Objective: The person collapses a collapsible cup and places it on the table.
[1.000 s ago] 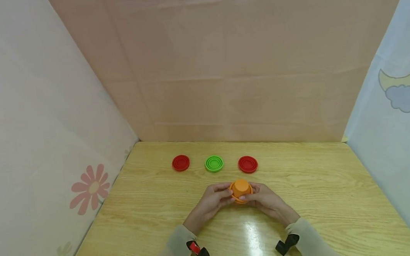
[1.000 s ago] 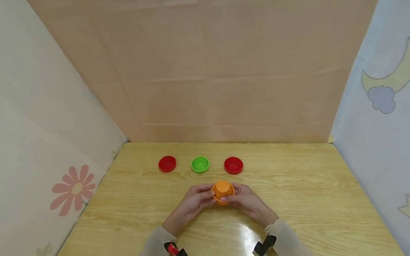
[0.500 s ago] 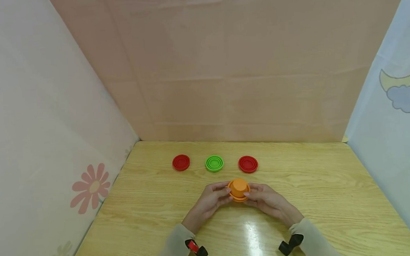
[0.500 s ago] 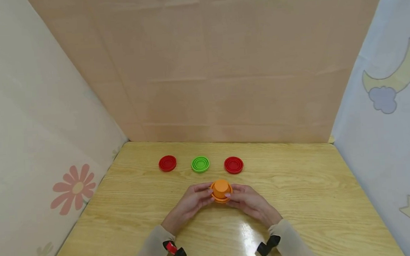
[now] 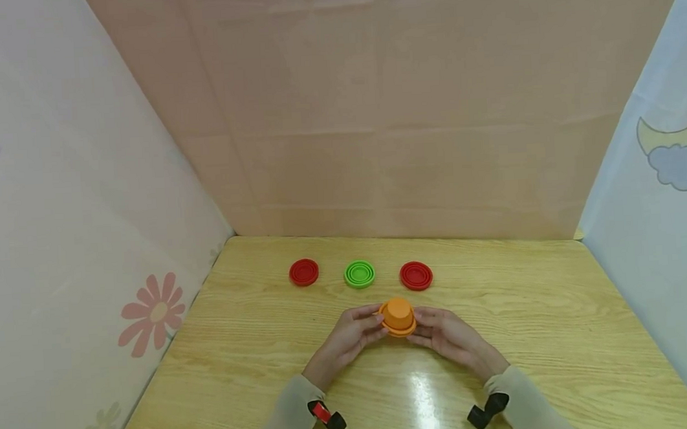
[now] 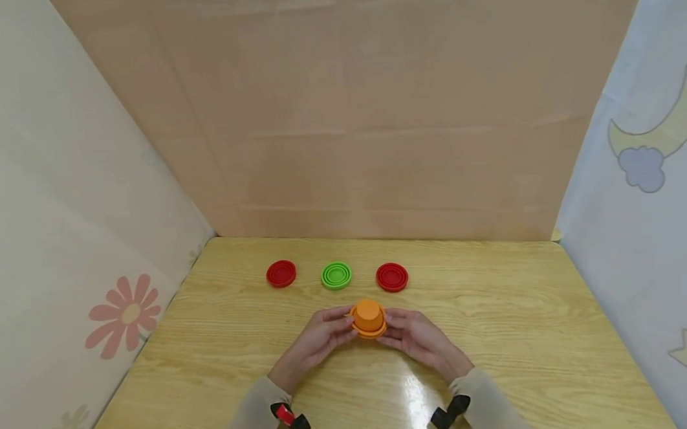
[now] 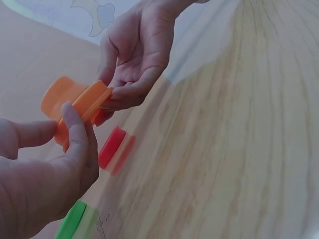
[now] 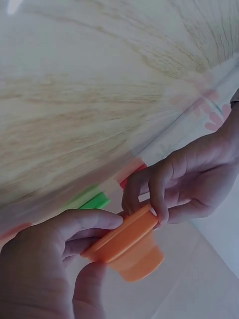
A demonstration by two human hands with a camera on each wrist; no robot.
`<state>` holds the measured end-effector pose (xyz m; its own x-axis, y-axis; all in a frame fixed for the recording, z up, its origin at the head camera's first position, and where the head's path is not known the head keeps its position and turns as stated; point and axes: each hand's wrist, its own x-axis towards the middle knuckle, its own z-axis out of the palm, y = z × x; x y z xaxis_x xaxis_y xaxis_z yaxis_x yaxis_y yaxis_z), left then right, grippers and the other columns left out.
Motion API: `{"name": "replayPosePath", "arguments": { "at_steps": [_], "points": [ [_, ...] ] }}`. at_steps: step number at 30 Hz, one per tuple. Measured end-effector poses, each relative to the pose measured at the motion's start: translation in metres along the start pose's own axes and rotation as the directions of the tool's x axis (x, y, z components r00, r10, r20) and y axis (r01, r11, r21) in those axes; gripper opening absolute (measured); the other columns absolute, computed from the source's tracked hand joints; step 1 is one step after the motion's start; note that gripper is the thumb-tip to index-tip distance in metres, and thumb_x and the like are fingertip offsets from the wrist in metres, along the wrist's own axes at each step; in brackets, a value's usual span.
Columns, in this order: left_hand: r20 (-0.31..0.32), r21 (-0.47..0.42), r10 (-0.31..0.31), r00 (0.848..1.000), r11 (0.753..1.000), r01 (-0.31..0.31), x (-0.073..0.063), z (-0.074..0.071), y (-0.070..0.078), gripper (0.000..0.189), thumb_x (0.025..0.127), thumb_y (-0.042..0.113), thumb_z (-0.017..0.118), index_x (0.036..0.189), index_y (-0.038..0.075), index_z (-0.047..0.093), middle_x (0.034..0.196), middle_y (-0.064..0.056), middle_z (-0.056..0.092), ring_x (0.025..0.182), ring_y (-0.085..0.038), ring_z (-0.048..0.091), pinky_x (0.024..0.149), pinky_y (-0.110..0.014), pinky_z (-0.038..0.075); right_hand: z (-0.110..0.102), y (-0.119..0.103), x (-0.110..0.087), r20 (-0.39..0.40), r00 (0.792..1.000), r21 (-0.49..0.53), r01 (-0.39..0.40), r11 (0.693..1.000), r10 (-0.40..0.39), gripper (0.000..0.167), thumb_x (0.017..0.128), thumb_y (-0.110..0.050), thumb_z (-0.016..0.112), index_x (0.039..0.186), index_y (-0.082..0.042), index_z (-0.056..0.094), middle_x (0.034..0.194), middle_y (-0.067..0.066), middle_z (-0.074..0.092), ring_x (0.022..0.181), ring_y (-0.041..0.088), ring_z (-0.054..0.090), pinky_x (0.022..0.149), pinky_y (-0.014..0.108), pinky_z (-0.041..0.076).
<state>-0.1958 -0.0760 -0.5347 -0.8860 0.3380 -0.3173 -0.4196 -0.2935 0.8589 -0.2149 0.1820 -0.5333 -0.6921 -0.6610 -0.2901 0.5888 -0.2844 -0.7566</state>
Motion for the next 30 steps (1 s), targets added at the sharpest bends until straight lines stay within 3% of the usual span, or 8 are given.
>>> {"name": "replayPosePath", "arguments": {
  "at_steps": [6,14,30],
  "points": [
    [-0.005,-0.025,-0.013,1.000,1.000,0.013,0.0022,-0.0005,-0.0011,0.039,0.107,0.012,0.057,0.141,-0.007,0.059,0.129,-0.014,0.070,0.101,-0.014,0.070,0.087,-0.023,0.064,0.0025,0.0005,-0.0004,-0.021,1.000,-0.016,-0.001,1.000,0.001,0.026,0.113,-0.012,0.047,0.133,-0.010,0.062,0.126,0.003,0.073,0.118,0.017,0.070,0.104,0.035,0.060],
    [0.038,0.076,-0.064,0.997,0.995,0.061,0.0067,-0.0015,-0.0026,0.044,0.111,0.026,0.053,0.141,-0.005,0.061,0.130,-0.014,0.070,0.096,-0.012,0.071,0.079,-0.020,0.064,0.0048,0.0006,0.0003,-0.013,1.000,-0.032,-0.014,0.999,0.014,0.024,0.113,-0.012,0.046,0.126,-0.014,0.065,0.121,0.001,0.074,0.113,0.015,0.071,0.102,0.034,0.060],
    [0.046,0.093,-0.092,0.995,0.992,0.088,0.0049,-0.0013,0.0015,0.041,0.109,0.021,0.052,0.137,-0.008,0.063,0.119,-0.011,0.070,0.092,-0.013,0.069,0.075,-0.019,0.064,0.0080,-0.0001,0.0035,-0.005,1.000,-0.071,-0.018,0.997,0.018,0.025,0.112,-0.013,0.047,0.125,-0.015,0.068,0.118,0.000,0.075,0.109,0.014,0.071,0.099,0.032,0.061]
  ]
}}
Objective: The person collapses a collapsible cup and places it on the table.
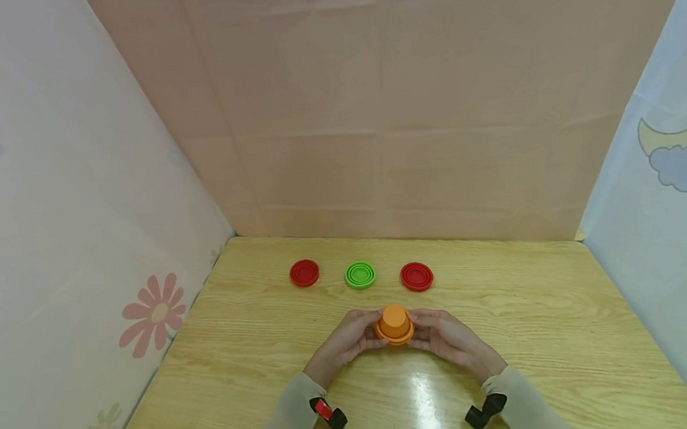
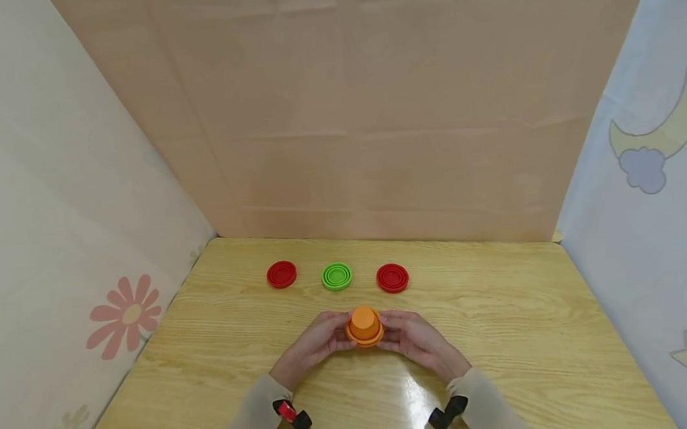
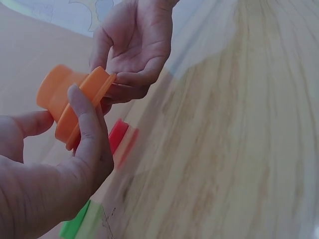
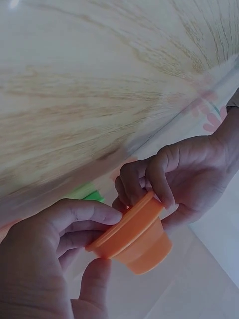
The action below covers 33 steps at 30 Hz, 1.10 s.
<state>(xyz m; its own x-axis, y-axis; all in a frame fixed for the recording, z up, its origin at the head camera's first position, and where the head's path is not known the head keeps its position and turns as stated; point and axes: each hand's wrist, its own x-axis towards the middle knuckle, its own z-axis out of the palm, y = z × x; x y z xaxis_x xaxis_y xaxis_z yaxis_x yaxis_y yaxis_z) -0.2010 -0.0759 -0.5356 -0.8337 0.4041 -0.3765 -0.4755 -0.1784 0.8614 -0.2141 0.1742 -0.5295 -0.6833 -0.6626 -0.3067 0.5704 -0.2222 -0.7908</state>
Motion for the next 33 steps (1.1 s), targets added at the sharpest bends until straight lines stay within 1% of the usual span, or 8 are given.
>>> {"name": "replayPosePath", "arguments": {
  "at_steps": [8,13,17,20,22,24,28,33],
  "points": [
    [0.012,-0.011,-0.006,1.000,1.000,0.007,-0.0007,-0.0003,-0.0006,0.040,0.107,0.016,0.053,0.134,-0.012,0.062,0.115,-0.010,0.068,0.091,-0.015,0.067,0.072,-0.019,0.063,0.0013,-0.0009,0.0006,0.000,1.000,-0.024,-0.015,1.000,0.015,0.023,0.112,-0.014,0.049,0.123,-0.015,0.069,0.118,-0.002,0.074,0.109,0.014,0.070,0.098,0.032,0.060],
    [-0.010,0.002,-0.006,1.000,1.000,0.006,0.0021,0.0010,-0.0009,0.033,0.105,0.011,0.053,0.125,-0.014,0.062,0.115,-0.011,0.065,0.091,-0.017,0.068,0.070,-0.021,0.064,0.0010,-0.0018,0.0014,0.008,1.000,-0.035,-0.018,0.999,0.019,0.026,0.112,-0.015,0.048,0.125,-0.015,0.071,0.118,-0.002,0.075,0.108,0.014,0.071,0.098,0.032,0.060],
    [-0.030,0.032,0.007,1.000,0.999,-0.006,0.0038,0.0012,-0.0009,0.018,0.105,0.007,0.054,0.110,-0.007,0.064,0.111,-0.012,0.064,0.087,-0.017,0.069,0.070,-0.023,0.065,0.0022,-0.0028,0.0022,0.004,1.000,-0.069,-0.019,0.997,0.020,0.029,0.112,-0.021,0.049,0.129,-0.014,0.071,0.118,-0.001,0.077,0.108,0.014,0.072,0.096,0.031,0.061],
    [-0.039,0.061,0.025,0.999,0.998,-0.023,0.0047,0.0014,-0.0018,0.010,0.104,0.005,0.056,0.102,-0.002,0.063,0.104,-0.009,0.065,0.082,-0.015,0.070,0.069,-0.024,0.065,0.0031,-0.0017,0.0029,-0.012,1.000,-0.111,-0.024,0.993,0.023,0.032,0.113,-0.027,0.049,0.133,-0.011,0.069,0.118,-0.001,0.077,0.108,0.014,0.072,0.095,0.031,0.061],
    [-0.044,0.095,0.043,0.998,0.995,-0.039,0.0049,0.0018,-0.0020,0.009,0.102,0.004,0.058,0.104,-0.004,0.064,0.100,-0.008,0.067,0.079,-0.014,0.071,0.070,-0.026,0.066,0.0038,-0.0007,0.0033,-0.032,0.999,-0.137,-0.031,0.990,0.027,0.035,0.112,-0.030,0.050,0.134,-0.010,0.067,0.117,-0.002,0.078,0.107,0.013,0.072,0.094,0.031,0.061],
    [-0.052,0.124,0.061,0.997,0.991,-0.055,0.0042,0.0024,-0.0014,0.015,0.101,0.003,0.061,0.111,-0.007,0.065,0.099,-0.008,0.069,0.077,-0.014,0.072,0.070,-0.027,0.066,0.0046,-0.0004,0.0032,-0.047,0.998,-0.155,-0.037,0.987,0.030,0.036,0.112,-0.032,0.051,0.134,-0.009,0.067,0.116,-0.001,0.078,0.106,0.014,0.073,0.093,0.032,0.061],
    [-0.069,0.161,0.086,0.994,0.984,-0.074,0.0028,0.0033,-0.0003,0.023,0.099,0.003,0.063,0.118,-0.010,0.066,0.099,-0.010,0.072,0.075,-0.014,0.073,0.070,-0.030,0.067,0.0071,-0.0021,0.0027,-0.079,0.996,-0.165,-0.044,0.985,0.031,0.029,0.110,-0.030,0.055,0.125,-0.010,0.071,0.110,-0.001,0.080,0.102,0.015,0.075,0.091,0.032,0.062],
    [-0.093,0.173,0.091,0.992,0.982,-0.074,0.0032,0.0040,-0.0010,0.025,0.098,0.004,0.065,0.119,-0.010,0.066,0.101,-0.011,0.070,0.075,-0.015,0.072,0.069,-0.029,0.067,0.0094,-0.0038,0.0034,-0.106,0.994,-0.195,-0.031,0.980,0.010,0.022,0.109,-0.022,0.055,0.106,-0.014,0.076,0.101,-0.003,0.080,0.094,0.013,0.076,0.087,0.033,0.064]
  ]
}}
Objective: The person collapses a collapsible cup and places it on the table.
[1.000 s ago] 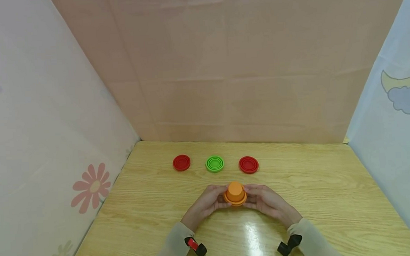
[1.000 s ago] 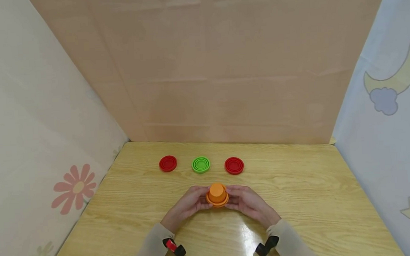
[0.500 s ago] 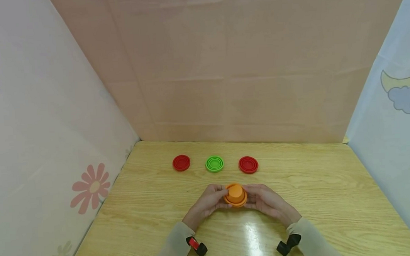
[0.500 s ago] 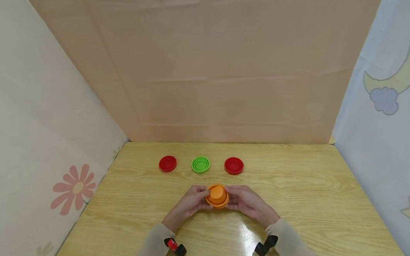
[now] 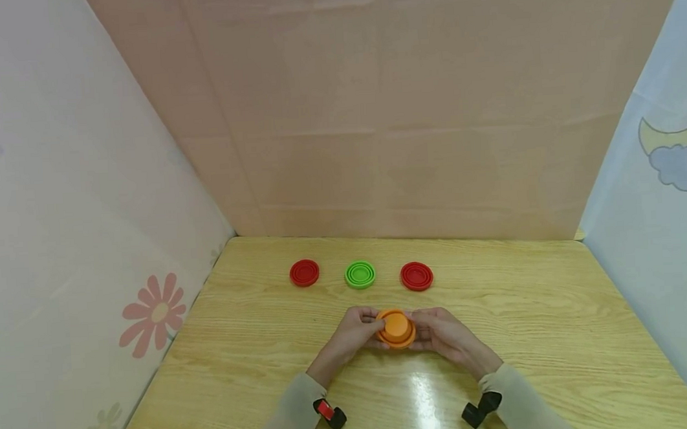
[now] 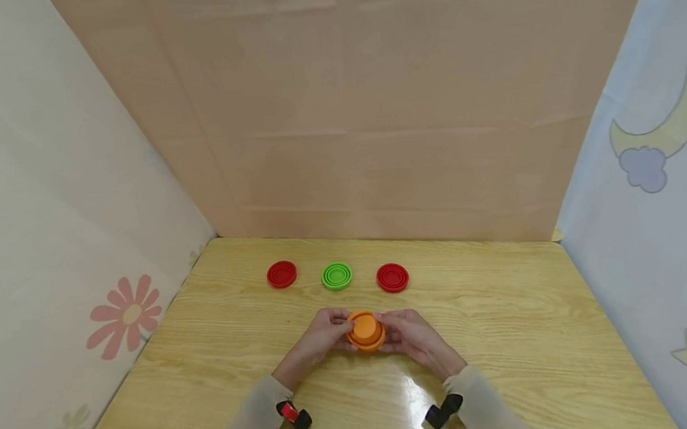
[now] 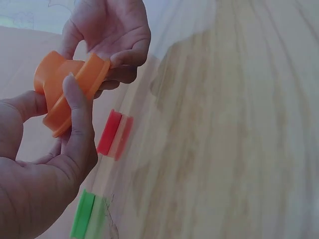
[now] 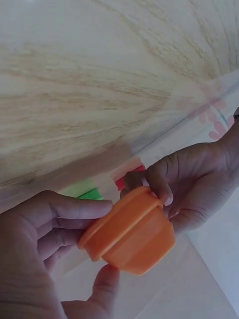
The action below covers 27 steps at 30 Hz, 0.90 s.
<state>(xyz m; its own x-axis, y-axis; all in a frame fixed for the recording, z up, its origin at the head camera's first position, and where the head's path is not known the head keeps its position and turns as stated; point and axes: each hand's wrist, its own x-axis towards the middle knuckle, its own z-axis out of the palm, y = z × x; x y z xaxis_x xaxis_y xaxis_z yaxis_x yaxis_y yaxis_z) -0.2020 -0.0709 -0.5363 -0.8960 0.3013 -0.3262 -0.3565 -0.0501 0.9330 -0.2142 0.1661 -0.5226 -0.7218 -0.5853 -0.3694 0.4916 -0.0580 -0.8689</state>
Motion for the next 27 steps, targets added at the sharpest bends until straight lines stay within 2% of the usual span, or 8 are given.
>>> {"name": "replayPosePath", "arguments": {
  "at_steps": [5,11,13,17,21,27],
  "points": [
    [-0.034,0.022,0.000,0.999,1.000,0.001,0.000,0.001,-0.001,0.023,0.099,0.006,0.066,0.117,-0.008,0.067,0.103,-0.012,0.070,0.076,-0.015,0.072,0.068,-0.027,0.066,0.003,0.001,0.000,-0.046,0.999,-0.020,0.003,1.000,-0.004,0.018,0.106,-0.016,0.056,0.101,-0.011,0.072,0.100,-0.002,0.077,0.091,0.013,0.074,0.084,0.031,0.064],
    [-0.051,0.016,0.002,0.999,1.000,-0.002,-0.002,0.003,-0.001,0.020,0.101,0.008,0.065,0.113,-0.007,0.067,0.104,-0.012,0.071,0.076,-0.015,0.072,0.068,-0.027,0.066,0.005,0.002,0.000,-0.081,0.997,-0.027,0.000,1.000,-0.002,0.019,0.107,-0.018,0.055,0.108,-0.006,0.070,0.103,-0.001,0.077,0.091,0.013,0.074,0.082,0.030,0.065],
    [-0.042,-0.009,0.000,0.999,1.000,-0.001,-0.002,0.003,-0.002,0.024,0.103,0.013,0.064,0.115,-0.007,0.068,0.106,-0.012,0.071,0.078,-0.014,0.072,0.070,-0.027,0.066,0.004,0.002,-0.001,-0.093,0.996,-0.032,0.009,0.999,-0.012,0.020,0.107,-0.018,0.056,0.111,-0.004,0.070,0.103,-0.001,0.077,0.091,0.012,0.074,0.082,0.029,0.065],
    [0.008,-0.129,-0.024,1.000,0.991,0.025,-0.003,0.002,-0.003,0.034,0.107,0.020,0.061,0.125,-0.008,0.068,0.117,-0.012,0.072,0.090,-0.014,0.072,0.077,-0.026,0.066,0.003,0.002,-0.001,-0.120,0.992,-0.047,0.032,0.998,-0.037,0.027,0.107,-0.016,0.055,0.121,0.003,0.068,0.105,0.000,0.078,0.093,0.012,0.075,0.083,0.030,0.065],
    [0.051,-0.211,-0.029,0.998,0.977,0.039,-0.007,0.003,-0.002,0.035,0.108,0.018,0.059,0.130,-0.008,0.065,0.125,-0.011,0.071,0.101,-0.015,0.070,0.084,-0.026,0.065,0.001,0.003,0.000,-0.144,0.988,-0.063,0.051,0.997,-0.060,0.034,0.108,-0.014,0.053,0.128,0.011,0.064,0.107,0.002,0.079,0.093,0.012,0.076,0.083,0.030,0.066],
    [0.045,-0.235,-0.020,0.999,0.971,0.030,-0.011,0.007,0.002,0.029,0.106,0.017,0.061,0.124,-0.005,0.067,0.114,-0.004,0.070,0.096,-0.013,0.067,0.081,-0.022,0.063,0.002,0.003,0.001,-0.179,0.980,-0.071,0.078,0.994,-0.089,0.032,0.106,-0.009,0.053,0.126,0.014,0.062,0.101,0.001,0.078,0.087,0.011,0.075,0.077,0.027,0.066]
  ]
}}
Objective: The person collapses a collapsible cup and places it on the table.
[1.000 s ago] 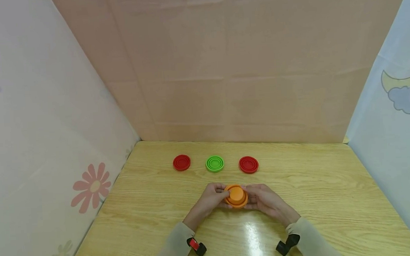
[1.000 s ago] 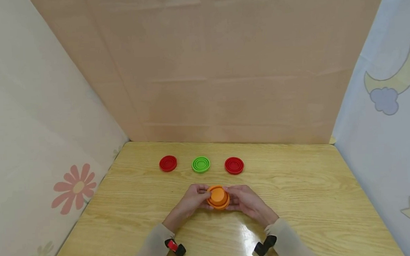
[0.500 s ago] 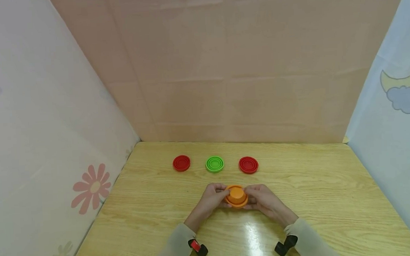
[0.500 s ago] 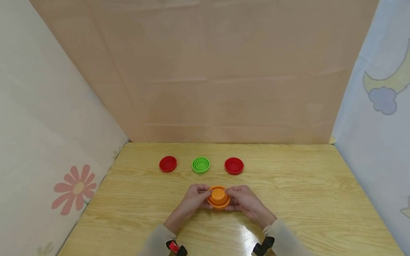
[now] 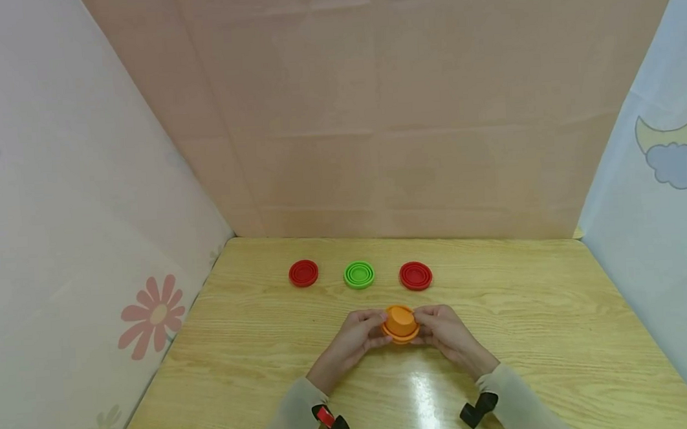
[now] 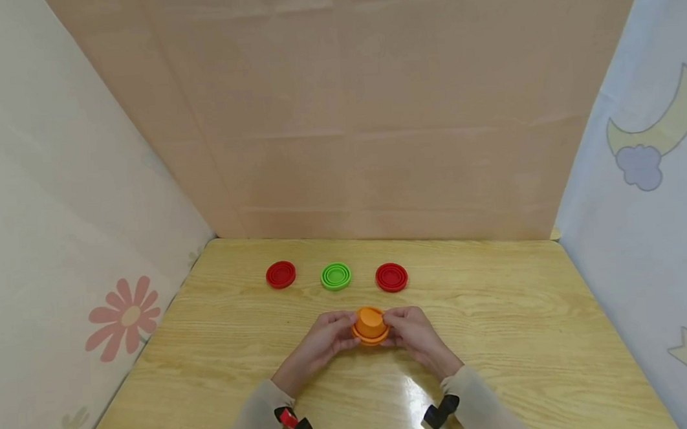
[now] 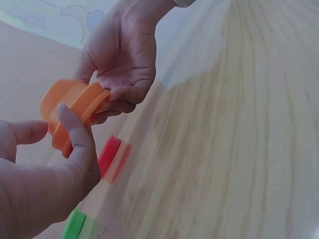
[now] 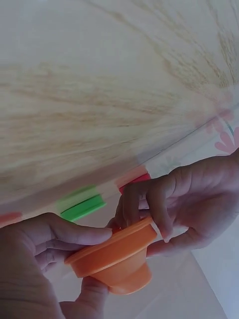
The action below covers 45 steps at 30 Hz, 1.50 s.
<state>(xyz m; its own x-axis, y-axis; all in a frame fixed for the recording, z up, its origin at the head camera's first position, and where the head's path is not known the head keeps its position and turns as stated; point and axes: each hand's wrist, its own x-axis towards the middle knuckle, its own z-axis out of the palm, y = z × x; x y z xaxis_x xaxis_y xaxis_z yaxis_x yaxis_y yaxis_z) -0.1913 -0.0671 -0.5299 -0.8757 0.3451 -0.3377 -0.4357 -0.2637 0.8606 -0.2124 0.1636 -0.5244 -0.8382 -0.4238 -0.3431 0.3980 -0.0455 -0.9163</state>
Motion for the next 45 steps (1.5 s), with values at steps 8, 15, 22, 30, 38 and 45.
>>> {"name": "replayPosePath", "arguments": {
  "at_steps": [8,15,22,30,38,45],
  "points": [
    [0.011,-0.027,-0.033,0.999,0.999,0.034,0.003,0.000,-0.001,0.037,0.109,0.021,0.054,0.130,-0.007,0.065,0.103,-0.003,0.071,0.085,-0.011,0.065,0.073,-0.020,0.060,0.002,-0.005,-0.003,0.015,1.000,-0.017,0.026,1.000,-0.026,0.029,0.105,-0.007,0.054,0.124,0.014,0.063,0.100,-0.001,0.076,0.084,0.010,0.074,0.074,0.027,0.065],
    [0.043,-0.029,-0.075,0.996,0.997,0.076,0.004,-0.003,-0.001,0.038,0.108,0.023,0.056,0.131,-0.005,0.066,0.104,-0.002,0.071,0.086,-0.010,0.064,0.072,-0.019,0.059,0.000,-0.005,-0.004,0.063,0.997,-0.034,0.035,0.999,-0.033,0.029,0.105,-0.006,0.054,0.125,0.014,0.062,0.101,-0.002,0.076,0.085,0.010,0.073,0.075,0.027,0.065],
    [0.026,0.050,-0.060,0.998,0.997,0.059,0.004,-0.003,-0.003,0.035,0.104,0.014,0.057,0.126,-0.012,0.065,0.109,-0.005,0.067,0.084,-0.011,0.064,0.069,-0.017,0.059,0.001,-0.005,-0.003,0.059,0.998,-0.054,0.011,0.998,-0.007,0.030,0.106,-0.008,0.053,0.125,0.014,0.063,0.102,0.000,0.075,0.084,0.011,0.072,0.073,0.026,0.065],
    [-0.104,0.223,0.076,0.992,0.973,-0.051,0.008,0.001,-0.003,0.019,0.102,0.007,0.062,0.110,-0.008,0.069,0.097,-0.005,0.066,0.072,-0.008,0.064,0.061,-0.015,0.058,0.001,-0.003,-0.004,0.097,0.995,0.000,-0.017,1.000,0.017,0.032,0.110,-0.017,0.052,0.128,0.005,0.065,0.107,-0.003,0.077,0.094,0.011,0.074,0.085,0.029,0.065],
    [-0.168,0.356,0.168,0.971,0.929,-0.099,0.012,0.003,-0.004,0.028,0.102,0.008,0.059,0.123,-0.009,0.069,0.101,-0.010,0.069,0.075,-0.008,0.064,0.060,-0.015,0.057,-0.002,-0.002,-0.004,0.188,0.982,0.133,-0.035,0.990,0.010,0.031,0.109,-0.013,0.052,0.137,-0.001,0.060,0.119,-0.002,0.075,0.110,0.014,0.072,0.100,0.034,0.061],
    [-0.187,0.381,0.168,0.968,0.920,-0.086,0.012,0.005,-0.001,0.027,0.103,0.009,0.059,0.122,-0.007,0.070,0.103,-0.011,0.070,0.076,-0.009,0.063,0.061,-0.015,0.057,-0.004,-0.003,-0.004,0.200,0.980,0.179,-0.045,0.983,0.009,0.033,0.108,-0.010,0.052,0.139,0.001,0.059,0.122,-0.001,0.075,0.112,0.015,0.072,0.100,0.034,0.061]
  ]
}}
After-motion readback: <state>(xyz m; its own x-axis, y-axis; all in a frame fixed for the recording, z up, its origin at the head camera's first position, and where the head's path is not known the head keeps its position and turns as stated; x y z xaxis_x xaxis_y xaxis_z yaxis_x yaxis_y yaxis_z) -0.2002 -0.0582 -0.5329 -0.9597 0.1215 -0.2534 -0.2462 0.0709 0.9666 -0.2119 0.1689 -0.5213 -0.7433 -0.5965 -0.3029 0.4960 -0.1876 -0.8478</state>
